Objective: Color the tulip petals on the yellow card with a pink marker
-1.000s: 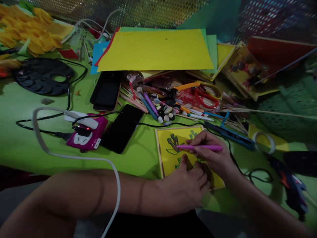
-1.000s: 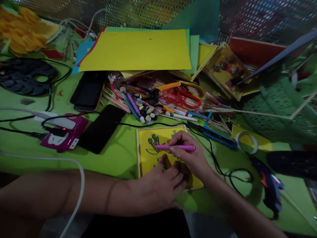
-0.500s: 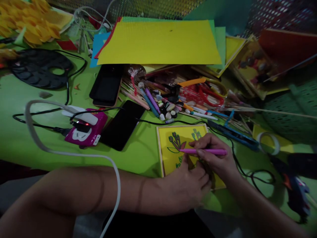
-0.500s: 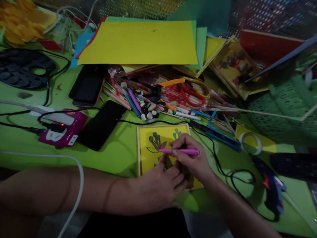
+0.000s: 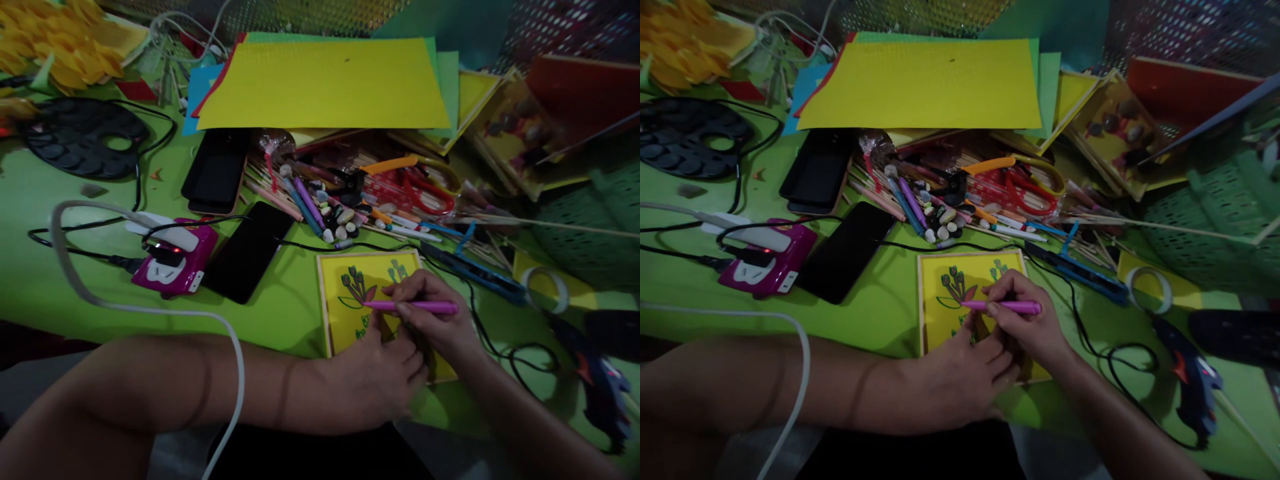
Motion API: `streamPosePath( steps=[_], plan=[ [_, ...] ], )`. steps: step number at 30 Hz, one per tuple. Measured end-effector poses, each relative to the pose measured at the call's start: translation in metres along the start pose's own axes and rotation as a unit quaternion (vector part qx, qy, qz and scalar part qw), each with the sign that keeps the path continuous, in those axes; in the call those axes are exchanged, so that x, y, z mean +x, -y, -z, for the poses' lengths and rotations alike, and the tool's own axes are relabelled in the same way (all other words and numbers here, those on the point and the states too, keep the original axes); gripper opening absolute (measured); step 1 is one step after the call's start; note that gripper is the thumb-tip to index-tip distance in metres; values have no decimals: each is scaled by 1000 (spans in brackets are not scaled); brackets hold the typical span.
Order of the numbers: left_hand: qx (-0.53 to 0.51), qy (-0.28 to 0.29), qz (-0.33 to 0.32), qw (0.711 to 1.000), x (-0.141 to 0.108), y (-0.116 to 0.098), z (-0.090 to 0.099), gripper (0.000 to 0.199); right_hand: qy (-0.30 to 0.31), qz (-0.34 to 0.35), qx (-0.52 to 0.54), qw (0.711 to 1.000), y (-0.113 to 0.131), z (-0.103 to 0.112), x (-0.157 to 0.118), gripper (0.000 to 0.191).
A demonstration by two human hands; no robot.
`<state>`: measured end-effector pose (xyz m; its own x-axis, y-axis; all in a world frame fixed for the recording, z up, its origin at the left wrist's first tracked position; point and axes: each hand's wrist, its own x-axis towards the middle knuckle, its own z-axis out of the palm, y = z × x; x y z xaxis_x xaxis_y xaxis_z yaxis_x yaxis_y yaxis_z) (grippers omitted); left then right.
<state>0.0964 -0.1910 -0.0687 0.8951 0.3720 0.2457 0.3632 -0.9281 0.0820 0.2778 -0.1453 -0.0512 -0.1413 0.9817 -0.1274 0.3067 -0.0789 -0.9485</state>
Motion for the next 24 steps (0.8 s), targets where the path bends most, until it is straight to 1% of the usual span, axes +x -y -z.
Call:
streamPosePath(
  steps=[5, 7, 10, 12, 18, 22, 24],
  plan=[
    [-6, -9, -1, 1000, 0, 1, 3, 44, -4, 1, 5, 1000, 3, -3, 0, 25],
    [-6, -4, -3, 1000, 0, 1, 3, 44, -5, 3, 9, 1000, 4, -4, 0, 27],
    [-9, -15, -2, 1000, 0, 1, 1, 45, -3, 7, 8, 1000, 3, -4, 0, 27],
    [-15, -24, 3, 1000, 0, 1, 0, 44, 1, 13, 2, 1000, 2, -4, 0, 24],
    [-24, -21, 3, 999, 0, 0, 1, 41, 23, 20, -11, 999, 2, -4, -1, 14],
    [-26, -40, 3, 999, -1, -1, -2, 40, 27, 32, -33, 999, 4, -7, 0, 12],
    [-32, -41, 5, 999, -1, -1, -3, 39, 26, 38, -41, 998, 5, -8, 0, 11]
  ],
)
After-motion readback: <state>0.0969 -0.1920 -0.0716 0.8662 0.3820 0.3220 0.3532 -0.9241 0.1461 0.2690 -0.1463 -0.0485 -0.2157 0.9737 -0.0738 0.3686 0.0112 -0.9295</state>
